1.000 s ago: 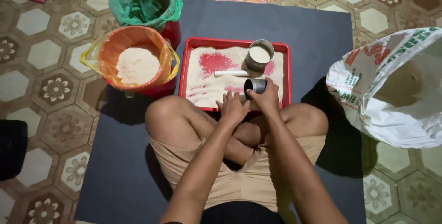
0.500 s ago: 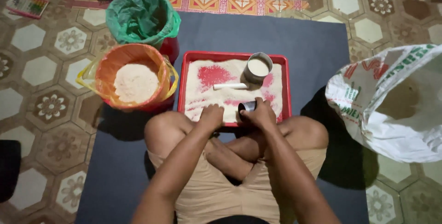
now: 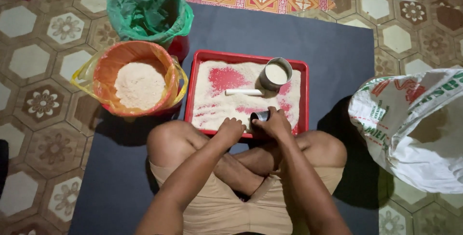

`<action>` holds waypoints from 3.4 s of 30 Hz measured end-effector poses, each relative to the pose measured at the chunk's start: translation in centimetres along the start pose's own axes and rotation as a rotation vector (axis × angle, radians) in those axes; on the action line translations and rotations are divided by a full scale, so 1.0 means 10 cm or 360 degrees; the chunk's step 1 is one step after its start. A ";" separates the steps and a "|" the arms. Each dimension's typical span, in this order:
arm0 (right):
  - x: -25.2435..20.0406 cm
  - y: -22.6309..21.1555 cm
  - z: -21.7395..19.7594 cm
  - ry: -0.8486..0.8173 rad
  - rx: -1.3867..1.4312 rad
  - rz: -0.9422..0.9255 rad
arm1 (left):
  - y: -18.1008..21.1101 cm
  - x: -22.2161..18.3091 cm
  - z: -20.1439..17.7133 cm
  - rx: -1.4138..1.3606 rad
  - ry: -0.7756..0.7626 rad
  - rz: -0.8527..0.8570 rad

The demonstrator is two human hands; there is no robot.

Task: The person measures grain from a tray using a metal cup, levels it with a stick, and transfers it to a larger container.

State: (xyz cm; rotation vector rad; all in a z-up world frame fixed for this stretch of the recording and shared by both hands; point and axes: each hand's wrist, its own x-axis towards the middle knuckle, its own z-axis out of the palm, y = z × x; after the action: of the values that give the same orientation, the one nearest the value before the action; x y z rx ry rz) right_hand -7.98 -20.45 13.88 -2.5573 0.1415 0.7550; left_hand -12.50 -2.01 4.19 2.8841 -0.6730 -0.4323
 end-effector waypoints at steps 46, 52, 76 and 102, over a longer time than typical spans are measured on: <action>0.16 0.00 -0.05 0.0721 0.0856 -0.0566 | -0.18 0.01 -0.67 -0.0925 -0.0100 -0.0488; 0.14 -0.06 -0.02 0.0745 0.0855 -0.0656 | -0.19 -0.05 -0.78 -0.1042 0.0024 -0.0432; 0.28 0.16 0.02 0.0106 -0.0262 -0.0025 | -0.21 -0.04 -0.65 -0.1025 0.0357 -0.0456; -0.20 -0.43 -0.34 -0.0230 0.0875 -0.0209 | -0.05 -0.13 -1.15 -0.1068 -0.0051 -0.0448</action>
State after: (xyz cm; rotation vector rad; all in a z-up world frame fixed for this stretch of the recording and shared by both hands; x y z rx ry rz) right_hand -7.07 -18.31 19.25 -1.9665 0.1137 0.7280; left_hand -9.88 -0.06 15.30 2.3245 -0.0803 -0.6012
